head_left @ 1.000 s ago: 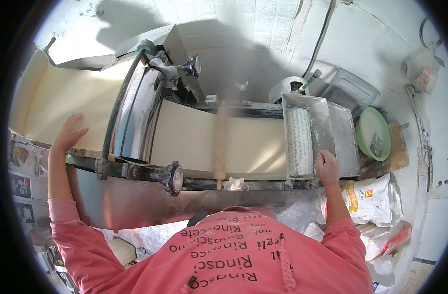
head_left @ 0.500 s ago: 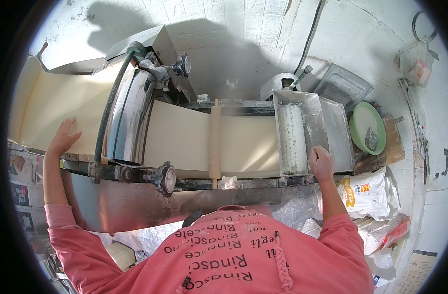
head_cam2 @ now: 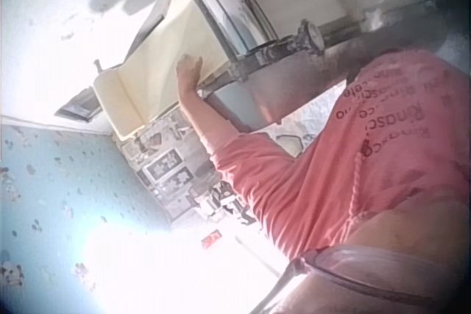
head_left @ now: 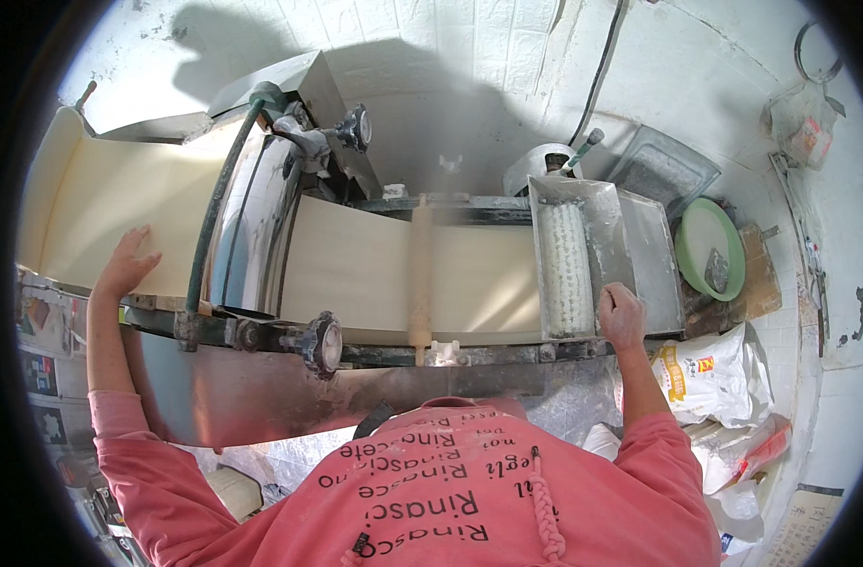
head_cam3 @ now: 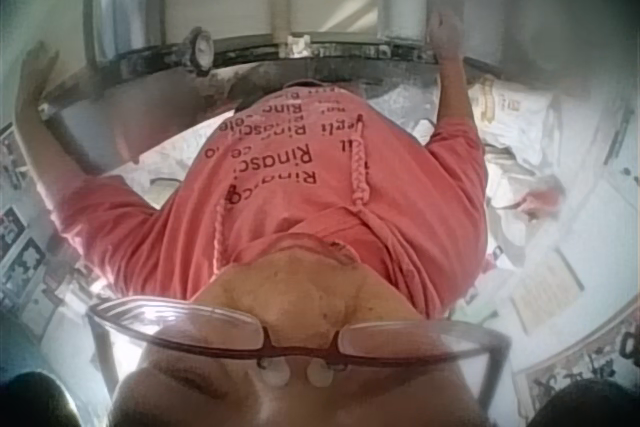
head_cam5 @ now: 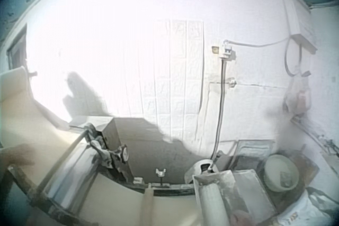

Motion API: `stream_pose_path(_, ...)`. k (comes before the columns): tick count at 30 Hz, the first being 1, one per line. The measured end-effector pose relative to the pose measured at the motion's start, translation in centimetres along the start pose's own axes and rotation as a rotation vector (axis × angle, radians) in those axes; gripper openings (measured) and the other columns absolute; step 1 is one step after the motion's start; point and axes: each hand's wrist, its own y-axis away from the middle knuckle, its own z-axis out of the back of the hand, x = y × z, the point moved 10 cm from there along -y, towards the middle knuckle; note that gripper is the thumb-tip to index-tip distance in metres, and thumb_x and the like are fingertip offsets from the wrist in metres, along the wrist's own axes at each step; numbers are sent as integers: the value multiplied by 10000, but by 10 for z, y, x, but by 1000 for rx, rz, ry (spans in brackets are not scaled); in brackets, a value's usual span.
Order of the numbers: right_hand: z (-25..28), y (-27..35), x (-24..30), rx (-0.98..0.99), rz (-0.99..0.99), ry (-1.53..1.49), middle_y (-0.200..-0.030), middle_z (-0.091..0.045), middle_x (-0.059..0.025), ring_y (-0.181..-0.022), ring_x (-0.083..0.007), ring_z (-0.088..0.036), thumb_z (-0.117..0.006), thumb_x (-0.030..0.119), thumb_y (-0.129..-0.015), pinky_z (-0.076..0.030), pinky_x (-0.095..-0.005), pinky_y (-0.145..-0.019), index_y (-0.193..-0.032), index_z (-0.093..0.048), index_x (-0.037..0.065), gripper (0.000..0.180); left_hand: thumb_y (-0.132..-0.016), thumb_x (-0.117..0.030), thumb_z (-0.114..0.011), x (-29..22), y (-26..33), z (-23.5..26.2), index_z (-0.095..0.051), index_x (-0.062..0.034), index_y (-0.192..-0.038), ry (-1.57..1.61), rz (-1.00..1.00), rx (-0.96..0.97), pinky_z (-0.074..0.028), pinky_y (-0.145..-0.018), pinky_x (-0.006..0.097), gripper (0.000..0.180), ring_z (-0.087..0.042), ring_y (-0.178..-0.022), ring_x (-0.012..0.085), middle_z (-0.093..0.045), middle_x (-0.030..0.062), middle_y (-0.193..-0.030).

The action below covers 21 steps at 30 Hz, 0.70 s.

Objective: The person organizes plastic bags and containers on a stainless steel table, then operates a dough sheeter to flatten a sheet of dough. They repeatedly feed the dough through the machine, adjusting its position to ensure even thickness.

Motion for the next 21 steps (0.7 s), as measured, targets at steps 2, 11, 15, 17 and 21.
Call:
stream_pose_path(2, 0, 0, 0, 3, 0, 7, -816, -649, -151, -761, -356, -632, -569, 118, -840, -502, -429, -663, -841, -619, 60, 77, -854, -289, -641, -2, 0, -1, -421, -55, -1390, 28, -24, -1, -253, -1136, 396, 625, -296, -1382, 329, -371, 196, -1452)
stream_pose_path(11, 1, 0, 1, 7, 7, -10, -827, -645, -159, -766, -362, -626, -553, 103, -840, -497, -432, -672, -840, -619, 43, 90, -847, -316, -640, -5, 1, -1, -426, -51, -1384, -5, -60, -11, -257, -1134, 394, 636, -302, -1378, 329, -386, 192, -1443)
stream_pose_path(15, -1, 0, 0, 19, 1, -13, -832, -643, -165, -771, -364, -625, -554, 104, -843, -494, -434, -671, -841, -619, 37, 94, -845, -320, -638, -5, 3, 1, -424, -38, -1383, -6, -30, -11, -256, -1135, 391, 644, -301, -1379, 325, -383, 191, -1446)
stream_pose_path(17, -1, 0, -1, 23, -5, -9, -833, -643, -167, -772, -365, -624, -555, 105, -844, -493, -436, -669, -841, -618, 35, 94, -848, -325, -634, -8, 4, 2, -420, -36, -1386, 6, -41, 0, -254, -1136, 389, 647, -296, -1382, 323, -376, 190, -1453)
stream_pose_path(21, 0, 0, 0, 9, 9, -11, -825, -642, -165, -764, -366, -623, -557, 108, -847, -492, -439, -661, -840, -617, 37, 93, -853, -334, -625, -12, 6, 3, -412, -39, -1394, -4, -18, 17, -248, -1139, 383, 651, -282, -1391, 318, -360, 189, -1465)
